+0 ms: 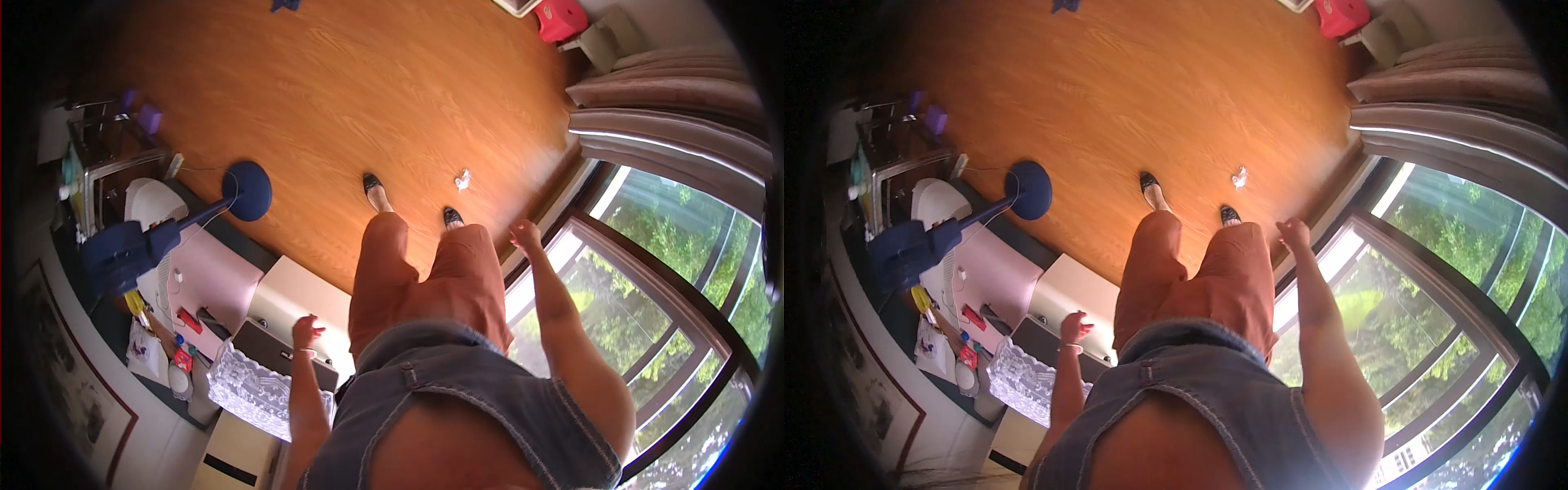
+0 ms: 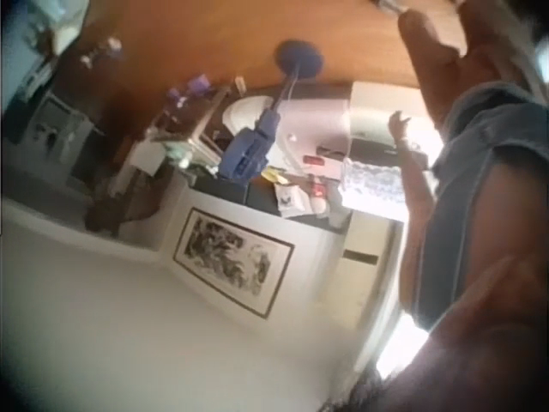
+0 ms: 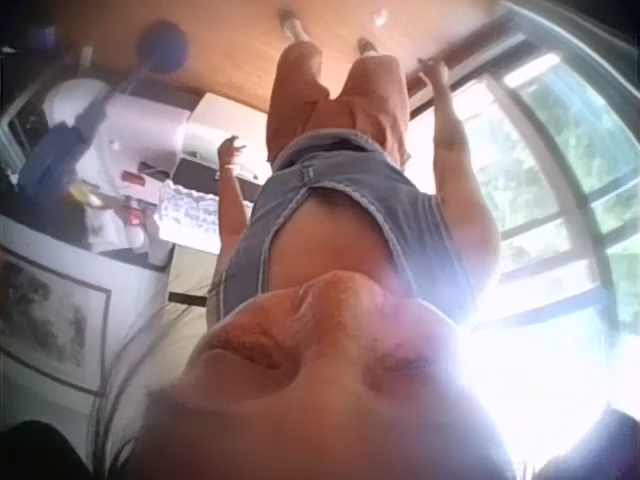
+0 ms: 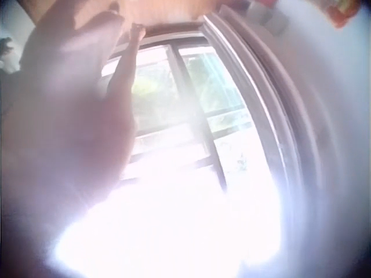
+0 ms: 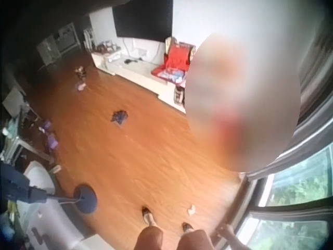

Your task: The person ties straps around a rolled mat, sets it aside by a window, and places small debris into a waste bin. The person then puts yoga blocks into a storage container and wipes the wooden floor with a cloth.

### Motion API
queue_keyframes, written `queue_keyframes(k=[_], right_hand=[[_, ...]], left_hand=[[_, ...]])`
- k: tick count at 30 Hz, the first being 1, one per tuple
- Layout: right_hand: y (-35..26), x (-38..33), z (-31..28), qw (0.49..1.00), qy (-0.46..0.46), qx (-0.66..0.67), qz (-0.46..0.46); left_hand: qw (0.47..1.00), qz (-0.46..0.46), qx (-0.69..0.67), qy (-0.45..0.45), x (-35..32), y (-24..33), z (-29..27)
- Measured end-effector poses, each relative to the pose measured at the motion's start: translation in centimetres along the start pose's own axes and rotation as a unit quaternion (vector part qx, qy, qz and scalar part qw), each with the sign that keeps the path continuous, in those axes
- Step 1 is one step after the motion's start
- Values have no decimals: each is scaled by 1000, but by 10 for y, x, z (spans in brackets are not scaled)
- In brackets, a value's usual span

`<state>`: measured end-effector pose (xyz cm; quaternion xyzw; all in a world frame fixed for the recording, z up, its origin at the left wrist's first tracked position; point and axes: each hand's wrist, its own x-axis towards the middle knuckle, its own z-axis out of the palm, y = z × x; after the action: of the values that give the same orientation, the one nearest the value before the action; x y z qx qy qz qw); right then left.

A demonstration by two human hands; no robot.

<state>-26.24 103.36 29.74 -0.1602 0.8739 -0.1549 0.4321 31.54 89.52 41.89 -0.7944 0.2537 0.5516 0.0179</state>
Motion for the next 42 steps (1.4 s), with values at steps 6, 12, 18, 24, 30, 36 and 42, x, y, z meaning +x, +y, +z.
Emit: queue_keyframes(k=[6, 12, 18, 24, 30, 36, 42], right_hand=[[-15, 38, 106, 979, -60, 100, 168], [82, 182, 191, 994, 100, -36, -8], [69, 264, 269, 983, 136, 45, 119], [128, 289, 301, 957, 266, 107, 35], [111, 303, 285, 953, 278, 122, 6], [106, 320, 290, 972, 229, -62, -4], [61, 325, 285, 980, 159, -21, 116]], left_hand=[[998, -27, -33, 42, 33, 22, -40], [965, -211, 157, -1, 53, 2, -4], [915, -252, 311, 56, 65, -44, -39], [927, -254, 264, 82, 66, -13, 15], [972, -143, 159, 95, 171, -3, 152], [946, 86, -298, 97, 312, 124, 488], [953, -66, -217, 199, 369, 107, 449]])
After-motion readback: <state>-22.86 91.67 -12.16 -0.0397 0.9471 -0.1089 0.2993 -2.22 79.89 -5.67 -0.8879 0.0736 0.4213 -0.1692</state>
